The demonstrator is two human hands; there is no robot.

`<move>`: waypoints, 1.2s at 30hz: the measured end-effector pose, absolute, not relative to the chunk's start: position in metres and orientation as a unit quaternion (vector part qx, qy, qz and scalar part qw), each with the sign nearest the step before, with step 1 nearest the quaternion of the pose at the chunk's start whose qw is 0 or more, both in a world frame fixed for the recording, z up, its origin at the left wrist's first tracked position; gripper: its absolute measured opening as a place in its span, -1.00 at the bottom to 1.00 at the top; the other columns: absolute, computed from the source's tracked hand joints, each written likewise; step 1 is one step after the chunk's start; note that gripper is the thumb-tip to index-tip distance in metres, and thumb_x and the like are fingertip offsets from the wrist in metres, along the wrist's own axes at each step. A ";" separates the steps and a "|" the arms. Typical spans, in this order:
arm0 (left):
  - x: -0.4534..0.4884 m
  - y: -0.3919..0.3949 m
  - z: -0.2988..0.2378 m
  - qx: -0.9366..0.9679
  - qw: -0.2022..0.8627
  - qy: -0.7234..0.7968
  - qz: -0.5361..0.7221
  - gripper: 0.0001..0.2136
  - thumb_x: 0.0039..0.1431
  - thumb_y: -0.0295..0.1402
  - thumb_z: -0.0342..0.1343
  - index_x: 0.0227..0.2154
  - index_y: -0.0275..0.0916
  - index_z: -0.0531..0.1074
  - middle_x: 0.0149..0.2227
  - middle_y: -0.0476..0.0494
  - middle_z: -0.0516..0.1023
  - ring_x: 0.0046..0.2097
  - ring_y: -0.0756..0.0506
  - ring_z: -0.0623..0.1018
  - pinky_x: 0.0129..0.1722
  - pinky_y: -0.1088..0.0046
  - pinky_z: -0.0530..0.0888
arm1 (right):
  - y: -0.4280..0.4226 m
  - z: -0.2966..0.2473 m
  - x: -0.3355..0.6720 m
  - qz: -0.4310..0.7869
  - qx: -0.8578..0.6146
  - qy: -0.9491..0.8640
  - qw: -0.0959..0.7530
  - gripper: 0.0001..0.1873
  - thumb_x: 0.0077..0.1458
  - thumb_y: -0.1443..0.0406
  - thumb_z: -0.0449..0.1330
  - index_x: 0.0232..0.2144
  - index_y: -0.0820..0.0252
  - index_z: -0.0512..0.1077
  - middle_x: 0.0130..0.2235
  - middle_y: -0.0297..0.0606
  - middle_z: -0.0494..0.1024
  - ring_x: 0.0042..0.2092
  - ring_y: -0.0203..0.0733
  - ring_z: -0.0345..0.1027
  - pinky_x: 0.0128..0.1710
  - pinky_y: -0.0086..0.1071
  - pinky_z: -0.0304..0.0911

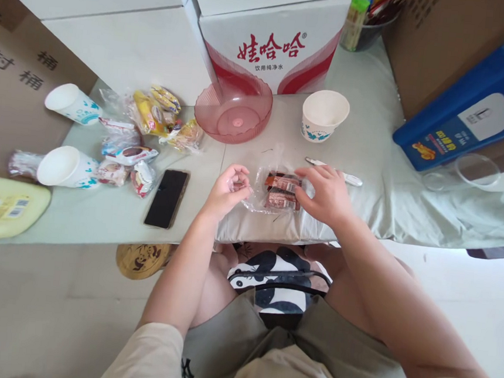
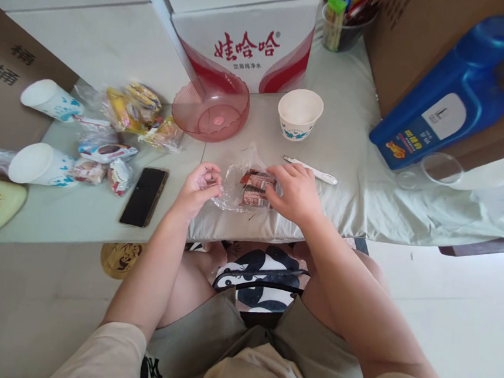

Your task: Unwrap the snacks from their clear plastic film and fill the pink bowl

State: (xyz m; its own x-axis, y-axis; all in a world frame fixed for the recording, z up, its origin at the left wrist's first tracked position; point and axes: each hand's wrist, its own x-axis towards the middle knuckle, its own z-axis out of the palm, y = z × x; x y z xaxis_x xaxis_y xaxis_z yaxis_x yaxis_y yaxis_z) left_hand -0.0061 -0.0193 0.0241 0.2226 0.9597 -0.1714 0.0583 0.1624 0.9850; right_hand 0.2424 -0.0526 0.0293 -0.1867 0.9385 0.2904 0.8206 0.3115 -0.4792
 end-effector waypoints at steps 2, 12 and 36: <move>-0.007 -0.020 0.023 0.524 0.552 0.532 0.371 -0.72 -0.13 -0.37 0.26 -0.30 -0.20 0.36 -0.49 0.09 0.39 -0.50 0.05 0.38 -0.44 0.50 0.31 | -0.058 0.030 0.243 0.089 -0.566 -0.780 0.252 -0.75 0.23 0.21 0.09 -0.20 0.13 0.55 -0.32 -0.15 0.62 -0.12 0.03 0.48 0.07 -0.07 0.20; -0.005 -0.020 0.027 0.538 0.520 0.580 0.321 -0.73 0.07 -0.12 0.15 -0.32 -0.23 0.42 -0.41 -0.01 0.45 -0.41 0.00 0.43 -0.45 0.50 0.29 | -0.083 0.042 0.241 -0.003 -0.527 -0.808 0.265 -0.58 0.21 0.38 0.08 0.09 0.12 0.47 0.14 -0.08 0.53 0.13 0.03 0.38 0.14 -0.10 0.23; -0.007 -0.014 0.019 0.458 0.628 0.528 0.343 -0.79 0.01 -0.22 0.27 -0.42 -0.24 0.42 -0.48 0.05 0.43 -0.45 0.07 0.40 -0.44 0.56 0.28 | -0.083 0.055 0.219 0.208 -0.499 -0.832 0.125 -0.75 0.26 0.23 0.11 -0.25 0.17 0.57 -0.20 -0.09 0.61 -0.16 -0.09 0.47 -0.24 -0.32 0.22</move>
